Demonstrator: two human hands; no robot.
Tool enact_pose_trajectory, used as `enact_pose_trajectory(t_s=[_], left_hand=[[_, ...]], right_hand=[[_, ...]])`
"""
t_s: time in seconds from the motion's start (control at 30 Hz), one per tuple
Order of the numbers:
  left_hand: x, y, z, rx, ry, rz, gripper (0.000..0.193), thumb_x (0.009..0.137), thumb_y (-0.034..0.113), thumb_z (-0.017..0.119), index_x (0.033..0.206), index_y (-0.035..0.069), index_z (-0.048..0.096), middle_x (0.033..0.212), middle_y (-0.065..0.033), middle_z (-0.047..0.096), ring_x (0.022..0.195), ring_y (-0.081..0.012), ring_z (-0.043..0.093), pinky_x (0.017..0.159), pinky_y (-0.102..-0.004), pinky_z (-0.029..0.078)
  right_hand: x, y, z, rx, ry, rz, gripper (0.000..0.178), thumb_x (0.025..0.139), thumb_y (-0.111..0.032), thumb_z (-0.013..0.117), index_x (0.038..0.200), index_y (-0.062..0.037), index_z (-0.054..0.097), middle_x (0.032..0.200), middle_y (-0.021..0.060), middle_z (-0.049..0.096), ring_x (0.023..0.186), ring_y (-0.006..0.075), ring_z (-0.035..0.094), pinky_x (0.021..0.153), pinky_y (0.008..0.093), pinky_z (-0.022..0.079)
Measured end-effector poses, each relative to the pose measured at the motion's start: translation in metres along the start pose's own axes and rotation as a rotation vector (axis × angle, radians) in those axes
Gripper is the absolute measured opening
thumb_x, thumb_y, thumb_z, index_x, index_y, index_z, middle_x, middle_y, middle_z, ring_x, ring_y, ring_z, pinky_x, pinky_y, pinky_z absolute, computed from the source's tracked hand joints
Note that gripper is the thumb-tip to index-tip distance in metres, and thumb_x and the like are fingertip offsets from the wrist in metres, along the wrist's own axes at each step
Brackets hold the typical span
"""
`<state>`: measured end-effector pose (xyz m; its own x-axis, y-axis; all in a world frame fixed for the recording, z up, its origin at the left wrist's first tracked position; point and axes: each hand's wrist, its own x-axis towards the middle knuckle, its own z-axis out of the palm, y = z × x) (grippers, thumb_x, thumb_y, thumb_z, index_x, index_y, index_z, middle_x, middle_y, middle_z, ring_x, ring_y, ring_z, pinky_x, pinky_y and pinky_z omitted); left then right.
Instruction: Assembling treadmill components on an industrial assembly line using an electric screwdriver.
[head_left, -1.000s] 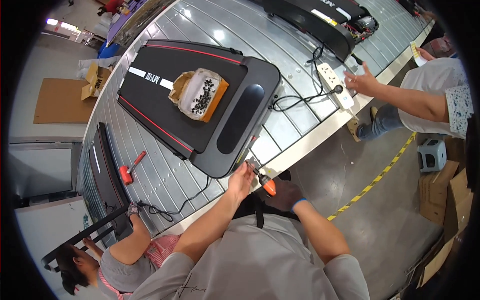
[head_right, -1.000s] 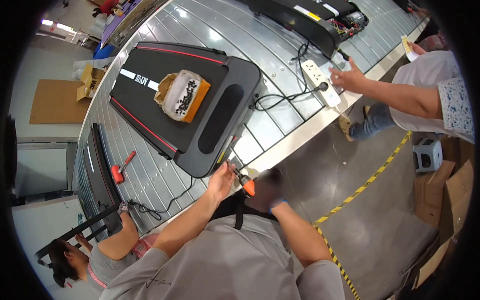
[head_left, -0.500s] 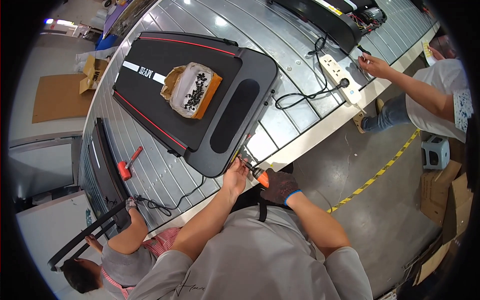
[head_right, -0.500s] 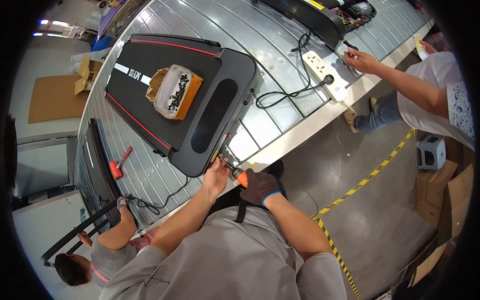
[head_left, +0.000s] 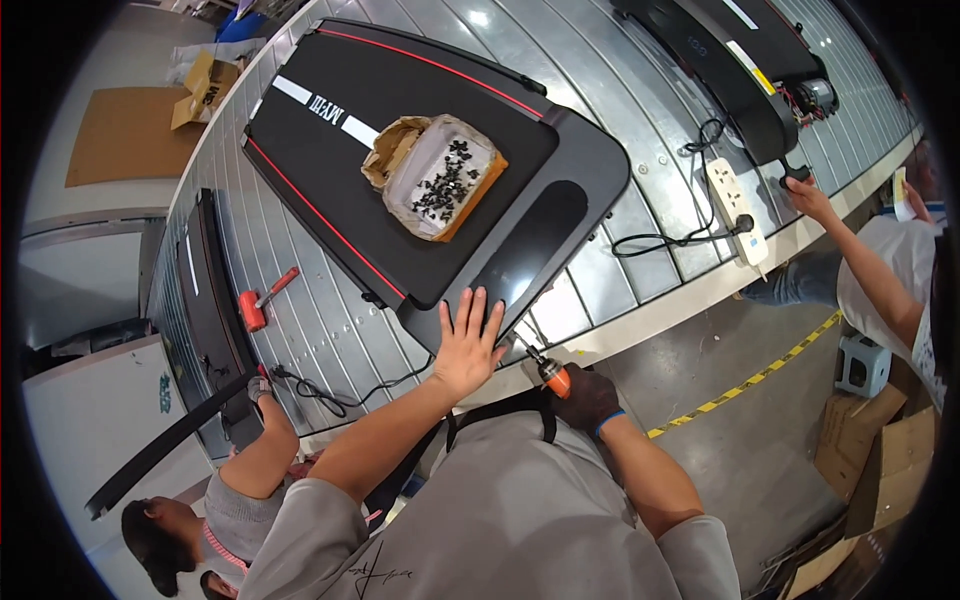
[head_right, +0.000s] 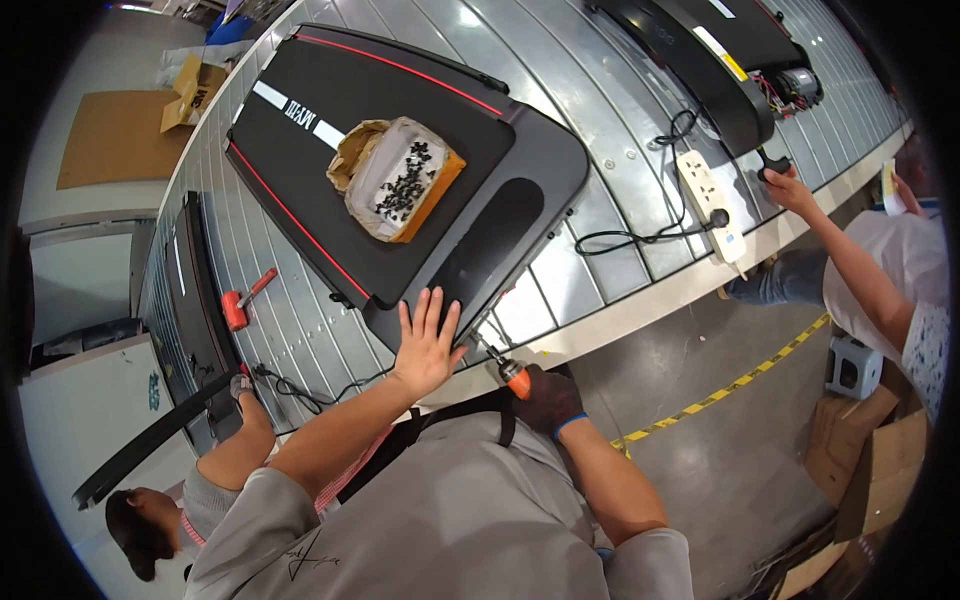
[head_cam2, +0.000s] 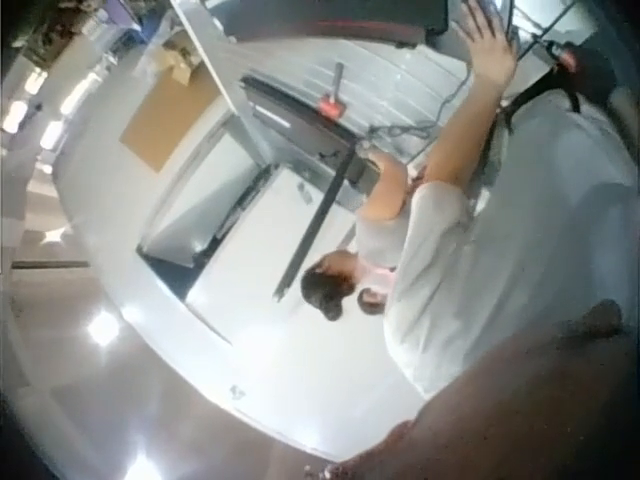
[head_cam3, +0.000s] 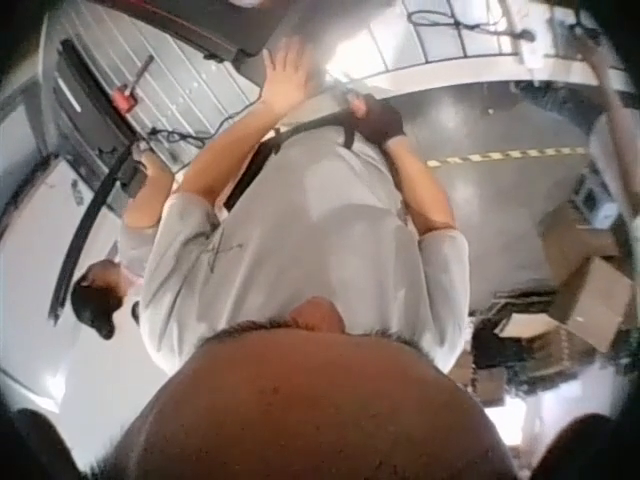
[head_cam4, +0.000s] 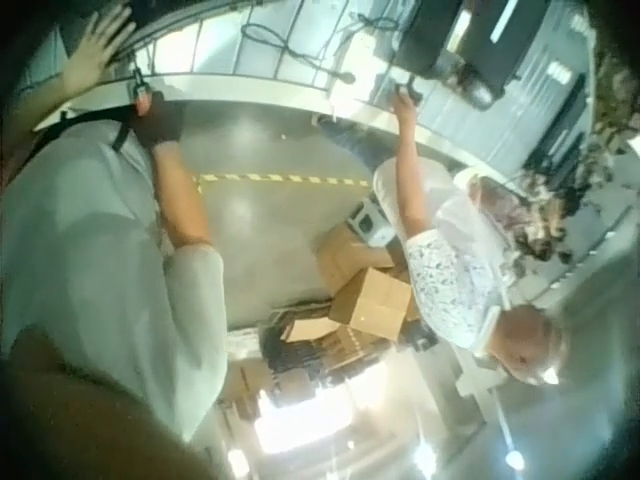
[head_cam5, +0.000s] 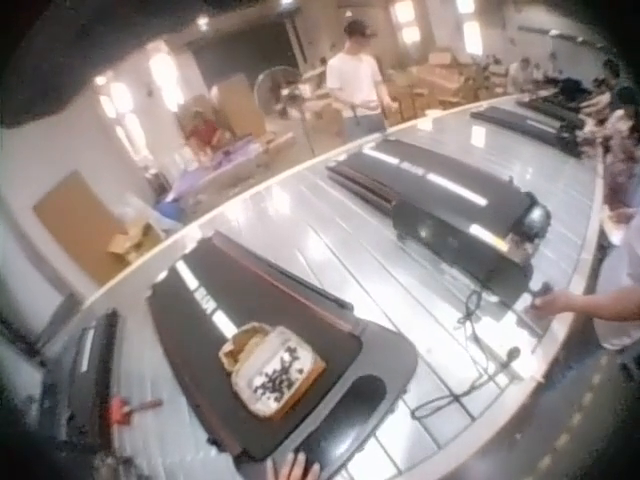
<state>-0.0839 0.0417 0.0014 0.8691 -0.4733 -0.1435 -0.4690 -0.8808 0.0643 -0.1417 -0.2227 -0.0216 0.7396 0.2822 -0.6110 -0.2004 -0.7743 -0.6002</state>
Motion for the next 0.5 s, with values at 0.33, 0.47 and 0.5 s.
enact_pose_trajectory(t_s=[0.33,0.47,0.5], left_hand=[[0.075,0.013,0.018,-0.148,0.137,0.035,0.07,0.093,0.047,0.068,0.148,0.007,0.051,0.145,-0.0202,0.053,0.137,-0.0401,0.048,0.119,-0.0625,0.027],[0.204,-0.022,0.036,-0.413,0.604,-0.061,0.02,0.093,0.022,0.064,0.1,0.004,0.071,0.103,-0.0163,0.072,0.096,-0.0382,0.069,0.082,-0.0487,0.057],[0.25,-0.006,0.016,-0.498,0.273,-0.224,0.019,0.093,0.015,0.057,0.1,0.003,0.07,0.106,-0.0211,0.072,0.098,-0.0409,0.07,0.086,-0.0491,0.057]], right_hand=[[0.057,0.056,-0.041,-0.201,-0.078,0.049,0.081,0.076,-0.068,0.074,0.13,-0.0092,0.061,0.116,0.0209,0.074,0.107,0.0413,0.071,0.095,0.0501,0.056],[0.211,0.069,-0.063,-0.444,-0.056,-0.185,0.091,0.085,-0.075,0.063,0.141,-0.0046,0.056,0.129,0.0252,0.067,0.118,0.043,0.067,0.104,0.0515,0.052],[0.265,0.038,-0.078,-0.439,-0.015,-0.275,0.089,0.085,-0.074,0.063,0.14,-0.0046,0.057,0.128,0.025,0.068,0.117,0.043,0.067,0.103,0.0514,0.052]])
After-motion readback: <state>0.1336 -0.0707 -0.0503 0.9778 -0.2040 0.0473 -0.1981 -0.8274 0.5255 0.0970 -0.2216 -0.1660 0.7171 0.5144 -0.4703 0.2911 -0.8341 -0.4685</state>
